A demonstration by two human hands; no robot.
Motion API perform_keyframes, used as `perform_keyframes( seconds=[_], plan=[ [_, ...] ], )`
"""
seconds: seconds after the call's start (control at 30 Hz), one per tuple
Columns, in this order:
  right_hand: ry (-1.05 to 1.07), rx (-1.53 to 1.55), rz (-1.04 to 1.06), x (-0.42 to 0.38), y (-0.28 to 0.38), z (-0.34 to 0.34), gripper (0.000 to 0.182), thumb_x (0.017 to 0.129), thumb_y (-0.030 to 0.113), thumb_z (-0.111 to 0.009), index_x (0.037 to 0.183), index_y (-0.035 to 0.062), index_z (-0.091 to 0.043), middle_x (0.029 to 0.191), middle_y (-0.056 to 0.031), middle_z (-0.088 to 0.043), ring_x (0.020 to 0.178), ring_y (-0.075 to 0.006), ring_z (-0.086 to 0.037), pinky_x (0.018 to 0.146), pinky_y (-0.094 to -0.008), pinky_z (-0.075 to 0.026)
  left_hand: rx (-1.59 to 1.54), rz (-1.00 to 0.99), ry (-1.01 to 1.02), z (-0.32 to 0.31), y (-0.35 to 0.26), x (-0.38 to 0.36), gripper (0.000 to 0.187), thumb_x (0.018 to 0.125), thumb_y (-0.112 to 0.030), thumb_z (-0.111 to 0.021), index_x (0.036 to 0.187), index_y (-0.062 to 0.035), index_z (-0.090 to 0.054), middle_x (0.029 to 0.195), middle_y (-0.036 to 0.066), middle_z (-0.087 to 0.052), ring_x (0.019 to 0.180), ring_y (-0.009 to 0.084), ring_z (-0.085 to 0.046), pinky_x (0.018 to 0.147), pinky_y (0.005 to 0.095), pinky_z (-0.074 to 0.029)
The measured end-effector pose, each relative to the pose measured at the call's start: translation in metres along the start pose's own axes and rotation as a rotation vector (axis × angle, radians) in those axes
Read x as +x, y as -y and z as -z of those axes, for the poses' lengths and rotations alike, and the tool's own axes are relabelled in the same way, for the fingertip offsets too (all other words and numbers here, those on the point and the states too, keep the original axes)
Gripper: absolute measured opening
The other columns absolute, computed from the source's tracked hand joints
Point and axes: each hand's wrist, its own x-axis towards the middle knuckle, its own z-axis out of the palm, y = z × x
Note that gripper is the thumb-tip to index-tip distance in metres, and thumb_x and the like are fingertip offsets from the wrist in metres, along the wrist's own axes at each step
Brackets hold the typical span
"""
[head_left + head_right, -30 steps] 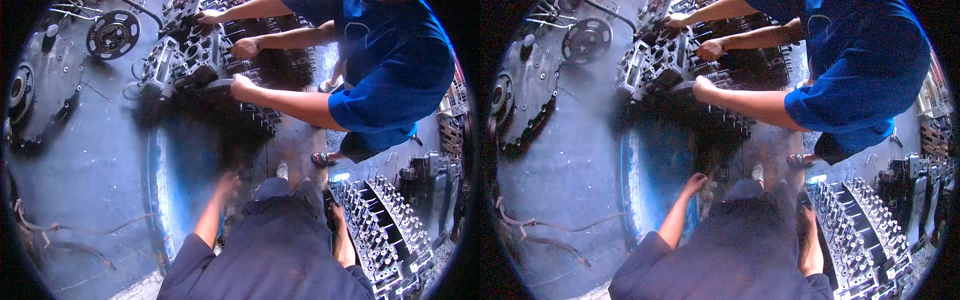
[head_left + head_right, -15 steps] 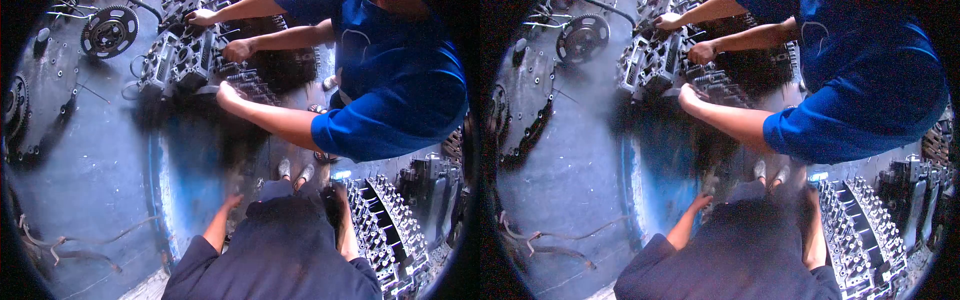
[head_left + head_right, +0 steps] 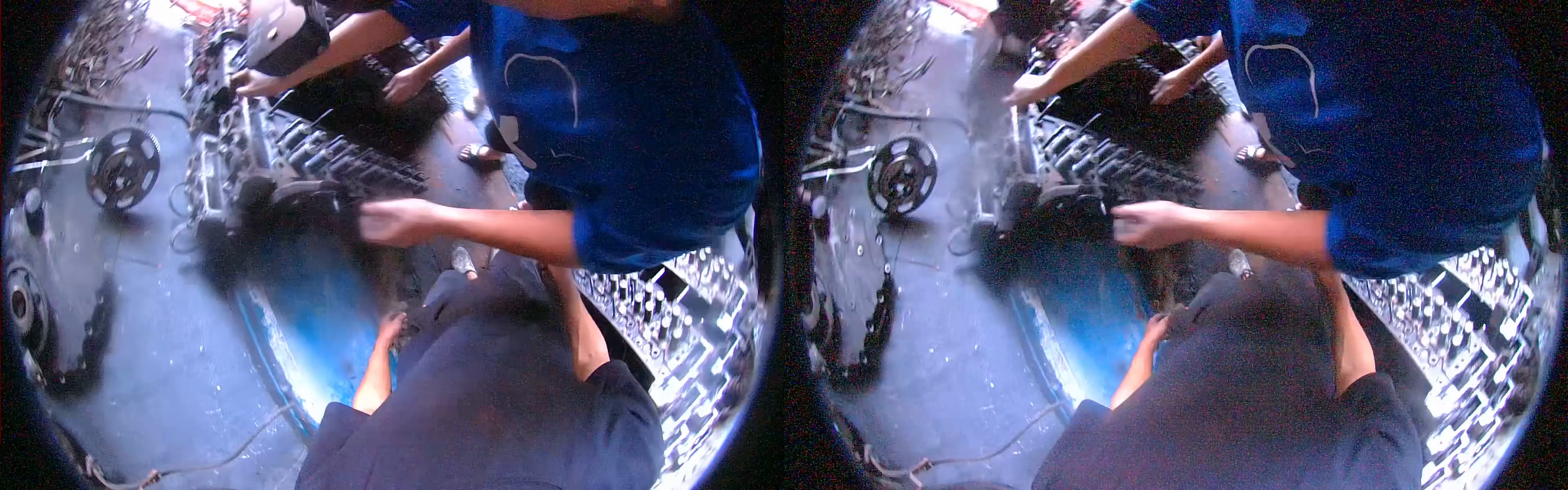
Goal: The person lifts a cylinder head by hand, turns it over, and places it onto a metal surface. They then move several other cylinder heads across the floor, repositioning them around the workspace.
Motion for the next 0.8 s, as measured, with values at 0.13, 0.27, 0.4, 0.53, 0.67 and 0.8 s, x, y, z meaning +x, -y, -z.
perform_keyframes(
  seconds=[0.13,0.27,0.4,0.53,0.67,0.8],
  plan=[
    [0.107,0.078,-0.419,-0.042,0.02,0.03,0.024,0.085,0.026,-0.061,0.082,0.0035,-0.067,0.068,-0.0045,-0.062,0.059,-0.0148,-0.058,0.051,-0.0317,-0.043,0.112,0.031,-0.01,0.002,-0.051,-0.012,0.033,0.088,-0.031,-0.06,0.108,-0.0048,-0.059,0.078,0.006,-0.062,0.065,0.018,-0.058,0.054,0.0349,-0.048],
    [0.182,0.094,-0.587,-0.056,-0.001,0.045,0.024,0.083,0.027,-0.061,0.076,0.0047,-0.066,0.064,-0.0037,-0.06,0.054,-0.0139,-0.054,0.047,-0.0295,-0.04,0.02,-0.135,-0.038,0.006,-0.066,0.053,0.028,0.086,-0.025,-0.063,0.104,-0.0028,-0.063,0.082,0.009,-0.066,0.073,0.0194,-0.063,0.06,0.0353,-0.053],
    [0.132,0.148,-0.673,-0.059,0.041,0.061,0.029,0.081,0.032,-0.062,0.08,0.0035,-0.063,0.066,-0.0025,-0.058,0.051,-0.0141,-0.053,0.044,-0.028,-0.04,0.471,-1.068,-0.59,0.02,-0.196,0.004,0.014,0.082,-0.016,-0.065,0.086,-0.0021,-0.065,0.085,0.016,-0.066,0.081,0.0297,-0.065,0.075,0.0379,-0.053],
    [0.09,0.411,-0.871,-0.039,0.07,0.071,0.026,0.085,0.028,-0.061,0.096,0.0047,-0.059,0.075,-0.006,-0.059,0.055,-0.0182,-0.056,0.046,-0.0323,-0.045,0.453,-1.582,-1.019,0.073,-0.34,-0.096,0.004,0.075,-0.003,-0.061,0.077,-0.005,-0.058,0.077,0.01,-0.06,0.073,0.0279,-0.053,0.071,0.0397,-0.043],
    [0.091,0.228,-0.667,-0.017,0.068,0.082,0.03,0.087,0.031,-0.061,0.103,0.006,-0.059,0.079,-0.006,-0.06,0.057,-0.0186,-0.057,0.048,-0.0326,-0.048,0.558,-1.57,-1.036,0.128,-0.385,-0.042,0.009,0.081,-0.015,-0.06,0.084,-0.0071,-0.062,0.081,0.01,-0.063,0.076,0.0273,-0.059,0.074,0.0372,-0.046],
    [-0.02,0.154,-0.607,-0.021,0.085,0.093,0.032,0.088,0.032,-0.061,0.105,0.005,-0.061,0.082,-0.0063,-0.062,0.058,-0.0172,-0.058,0.049,-0.0309,-0.049,0.594,-1.479,-0.975,0.133,-0.388,-0.019,0.017,0.082,-0.025,-0.058,0.08,-0.0108,-0.067,0.073,0.009,-0.066,0.066,0.0271,-0.064,0.066,0.0371,-0.05]
  ],
)
